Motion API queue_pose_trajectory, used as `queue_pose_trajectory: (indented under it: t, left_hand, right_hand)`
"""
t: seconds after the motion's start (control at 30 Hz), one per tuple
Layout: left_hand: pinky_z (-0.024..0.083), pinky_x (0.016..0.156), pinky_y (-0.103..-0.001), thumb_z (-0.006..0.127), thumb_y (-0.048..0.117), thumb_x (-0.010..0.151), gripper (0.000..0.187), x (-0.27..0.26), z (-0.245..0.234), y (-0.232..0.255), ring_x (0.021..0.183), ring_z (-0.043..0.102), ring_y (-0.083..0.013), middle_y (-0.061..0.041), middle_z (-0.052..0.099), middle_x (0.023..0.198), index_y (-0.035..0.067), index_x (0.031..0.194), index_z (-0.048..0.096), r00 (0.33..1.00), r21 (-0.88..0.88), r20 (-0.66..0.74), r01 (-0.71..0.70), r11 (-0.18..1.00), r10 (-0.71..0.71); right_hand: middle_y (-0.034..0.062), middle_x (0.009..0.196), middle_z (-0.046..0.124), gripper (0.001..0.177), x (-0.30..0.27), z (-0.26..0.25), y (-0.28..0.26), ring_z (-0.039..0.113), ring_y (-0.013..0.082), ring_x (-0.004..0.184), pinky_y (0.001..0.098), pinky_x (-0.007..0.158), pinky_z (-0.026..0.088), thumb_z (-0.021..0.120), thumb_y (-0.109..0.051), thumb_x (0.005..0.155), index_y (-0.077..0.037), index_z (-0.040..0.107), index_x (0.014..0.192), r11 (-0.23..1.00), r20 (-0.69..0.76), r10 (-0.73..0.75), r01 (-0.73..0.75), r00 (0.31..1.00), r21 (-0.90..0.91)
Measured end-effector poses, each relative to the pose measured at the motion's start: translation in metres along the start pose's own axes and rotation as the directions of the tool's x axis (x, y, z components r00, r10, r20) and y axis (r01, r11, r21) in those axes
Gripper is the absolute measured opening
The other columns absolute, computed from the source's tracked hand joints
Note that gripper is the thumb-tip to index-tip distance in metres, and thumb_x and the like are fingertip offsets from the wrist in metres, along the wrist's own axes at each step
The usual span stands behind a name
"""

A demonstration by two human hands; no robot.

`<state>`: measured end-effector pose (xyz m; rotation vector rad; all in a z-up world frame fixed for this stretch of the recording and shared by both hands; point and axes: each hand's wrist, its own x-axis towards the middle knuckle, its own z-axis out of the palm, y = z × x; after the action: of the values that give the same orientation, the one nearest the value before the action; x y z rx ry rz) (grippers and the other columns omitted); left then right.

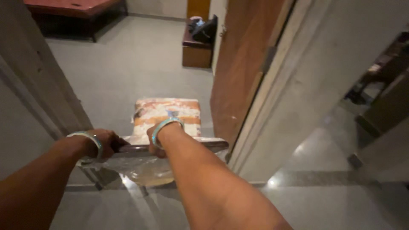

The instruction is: The person carries a plastic-wrapped dining chair from a bedroom into a dining area and places it among other wrapped chairs around a table. The person handles the chair by its backrest and seat, moving it across rooms and positioning it in place.

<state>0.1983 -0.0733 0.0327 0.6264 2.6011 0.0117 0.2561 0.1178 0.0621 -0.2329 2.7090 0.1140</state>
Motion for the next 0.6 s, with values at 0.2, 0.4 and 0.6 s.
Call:
queue_pose_trajectory:
  t: [0.2, 0.4, 0.6]
  left_hand:
    - [0.056, 0.101, -0.037, 0.064, 0.012, 0.086, 0.06, 0.013, 0.032, -0.018, 0.114, 0.072, -0.0211, -0.001, 0.077, 0.123, 0.037, 0.141, 0.063, 0.983, 0.121, -0.03, -0.175, 0.977, 0.18]
    - [0.056, 0.103, -0.039, 0.078, 0.022, 0.081, 0.077, -0.014, 0.043, 0.006, 0.118, 0.069, -0.0263, -0.007, 0.072, 0.125, 0.039, 0.149, 0.047, 0.99, 0.03, -0.113, -0.086, 0.996, 0.089]
    - [0.057, 0.101, -0.044, 0.061, 0.026, 0.09, 0.04, -0.025, 0.047, 0.02, 0.122, 0.068, -0.0305, -0.008, 0.071, 0.129, 0.032, 0.128, 0.069, 0.981, 0.21, -0.194, 0.054, 0.976, -0.013]
  right_hand:
    - [0.0198, 0.125, 0.073, 0.055, -0.014, 0.026, -0.01, 0.071, 0.034, 0.116, 0.0473, 0.097, 0.057, 0.079, -0.022, 0.062, -0.008, 0.078, 0.115, 0.997, -0.01, 0.07, -0.07, 0.998, 0.028]
    - [0.0162, 0.127, 0.07, 0.062, -0.008, 0.053, 0.005, 0.067, 0.0332, 0.118, 0.0465, 0.098, 0.054, 0.08, -0.021, 0.062, -0.015, 0.073, 0.123, 0.988, -0.031, 0.064, -0.059, 0.997, 0.144]
    - [0.0185, 0.124, 0.072, 0.045, -0.001, 0.087, 0.009, 0.069, 0.035, 0.117, 0.0454, 0.099, 0.055, 0.078, -0.021, 0.074, -0.013, 0.076, 0.119, 0.988, -0.143, 0.105, -0.087, 0.984, 0.13]
